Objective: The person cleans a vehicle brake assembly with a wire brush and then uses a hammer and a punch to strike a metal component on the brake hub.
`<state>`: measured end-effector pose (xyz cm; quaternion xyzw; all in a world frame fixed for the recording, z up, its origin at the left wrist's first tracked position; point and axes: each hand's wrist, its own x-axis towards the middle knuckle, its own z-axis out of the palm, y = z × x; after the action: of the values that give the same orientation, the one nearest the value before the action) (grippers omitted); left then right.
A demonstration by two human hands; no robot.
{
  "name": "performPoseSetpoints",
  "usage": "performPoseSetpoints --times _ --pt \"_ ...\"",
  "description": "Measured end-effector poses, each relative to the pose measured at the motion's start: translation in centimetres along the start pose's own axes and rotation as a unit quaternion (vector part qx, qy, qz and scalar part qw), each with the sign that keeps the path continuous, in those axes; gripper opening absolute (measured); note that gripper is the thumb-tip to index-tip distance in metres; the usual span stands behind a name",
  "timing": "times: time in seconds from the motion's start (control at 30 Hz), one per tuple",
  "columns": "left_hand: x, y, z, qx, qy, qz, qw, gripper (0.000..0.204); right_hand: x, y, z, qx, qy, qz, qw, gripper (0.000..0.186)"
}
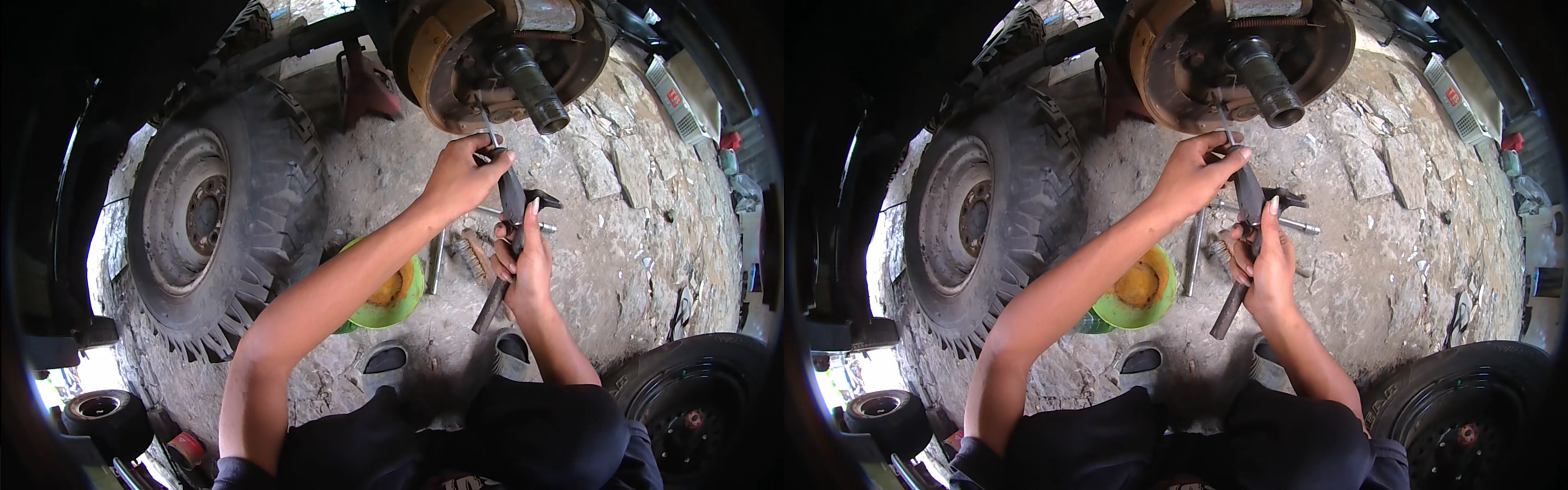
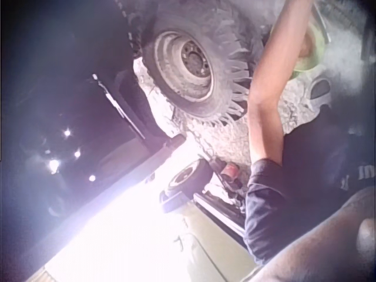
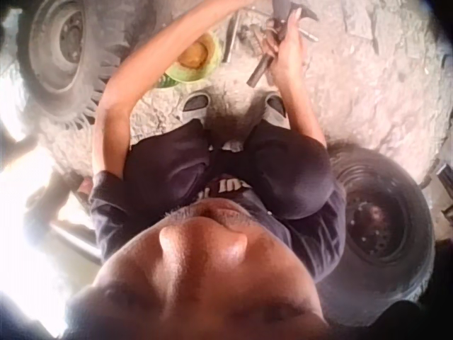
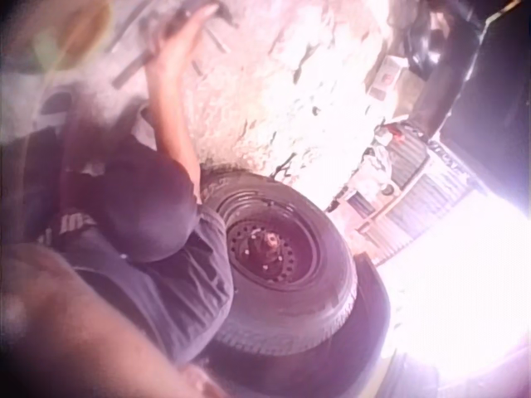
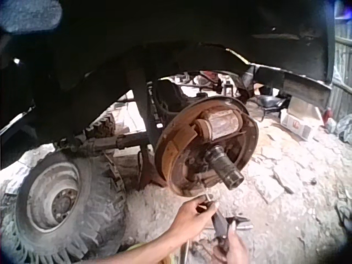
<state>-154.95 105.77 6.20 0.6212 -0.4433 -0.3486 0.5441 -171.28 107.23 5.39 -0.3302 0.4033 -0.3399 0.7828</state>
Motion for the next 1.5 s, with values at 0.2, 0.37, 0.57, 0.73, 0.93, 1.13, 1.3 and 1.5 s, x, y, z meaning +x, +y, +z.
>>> performPoseSetpoints --times 0.2,0.37,0.57,0.73,0.93,1.13,1.3,1.5 --pt "0.6 0.5 -0.2 0.016 0.004 0.004 1.0 0.038 0.3 0.8 0.7 0.013 -0.01 -0.016 1.0 0.056" --pt "0.6 -0.3 0.0 0.024 0.027 0.026 0.999 0.039 0.3 1.1 0.7 0.035 -0.012 0.003 0.999 0.056" --pt "0.6 -0.3 -0.4 0.048 0.015 0.018 0.999 0.039 0.8 1.7 0.4 0.055 -0.012 0.019 0.998 0.056" --pt "1.1 -0.3 -0.1 0.031 -0.021 -0.005 0.999 0.037 1.1 1.2 0.1 0.02 0.011 -0.019 1.0 0.047" --pt "1.5 -1.2 1.9 -0.005 -0.052 0.0 0.999 0.035 1.2 0.0 -1.6 0.006 0.025 -0.039 0.999 0.037" --pt "1.1 -0.6 3.0 -0.05 -0.095 -0.024 0.994 0.033 1.0 -2.0 -4.2 -0.013 0.026 -0.018 0.999 0.037" --pt "1.5 0.3 3.1 -0.063 -0.096 -0.059 0.992 0.036 1.9 -2.1 -5.0 0.02 -0.005 -0.025 0.999 0.035" --pt "1.5 1.1 3.7 -0.04 -0.1 -0.076 0.991 0.037 2.5 -2.9 -5.2 0.003 0.021 -0.069 0.997 0.032"
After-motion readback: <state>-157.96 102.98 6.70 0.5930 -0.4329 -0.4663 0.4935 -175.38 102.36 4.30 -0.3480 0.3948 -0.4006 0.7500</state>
